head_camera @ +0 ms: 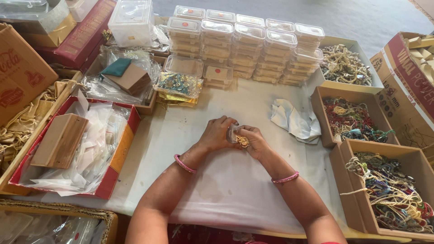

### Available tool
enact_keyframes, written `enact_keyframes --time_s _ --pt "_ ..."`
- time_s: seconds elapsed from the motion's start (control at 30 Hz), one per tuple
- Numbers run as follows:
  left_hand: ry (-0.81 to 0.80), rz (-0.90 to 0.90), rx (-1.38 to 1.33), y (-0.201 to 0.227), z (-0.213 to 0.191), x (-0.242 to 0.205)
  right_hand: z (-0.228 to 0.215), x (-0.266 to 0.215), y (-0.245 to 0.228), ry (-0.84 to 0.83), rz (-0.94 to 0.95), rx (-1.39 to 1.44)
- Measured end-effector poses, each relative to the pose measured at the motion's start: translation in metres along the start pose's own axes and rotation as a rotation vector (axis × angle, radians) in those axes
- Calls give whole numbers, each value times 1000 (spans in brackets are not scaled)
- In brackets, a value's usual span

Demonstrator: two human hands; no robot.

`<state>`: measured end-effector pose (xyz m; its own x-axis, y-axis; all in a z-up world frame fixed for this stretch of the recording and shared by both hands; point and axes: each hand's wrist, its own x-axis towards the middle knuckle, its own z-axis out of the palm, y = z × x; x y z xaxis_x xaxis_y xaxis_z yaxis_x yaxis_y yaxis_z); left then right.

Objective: The person sits at a table and packs jewelry items into small plastic containers. They first place a green beaded item into a container, then wipe a gold-colored necklace with a white cloth before placing it into another container. The containers are then stacked on the table.

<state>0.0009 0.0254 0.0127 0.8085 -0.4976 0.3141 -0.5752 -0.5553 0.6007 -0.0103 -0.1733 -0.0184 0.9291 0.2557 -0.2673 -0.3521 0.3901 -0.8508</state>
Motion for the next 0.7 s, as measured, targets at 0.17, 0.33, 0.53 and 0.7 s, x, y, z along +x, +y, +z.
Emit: enact_keyframes --time_s 0.17,0.33,0.53,0.7 --pt "163 197 74 5 0 -3 -3 4 7 48 -32 -53" --pt "107 103 51 -1 2 0 2 -1 -1 33 -2 -33" --pt "13 0 -326 -12 9 5 -15 10 10 -20 -10 9" --pt "93 189 -61 4 1 -1 11 -5 0 11 -10 -52"
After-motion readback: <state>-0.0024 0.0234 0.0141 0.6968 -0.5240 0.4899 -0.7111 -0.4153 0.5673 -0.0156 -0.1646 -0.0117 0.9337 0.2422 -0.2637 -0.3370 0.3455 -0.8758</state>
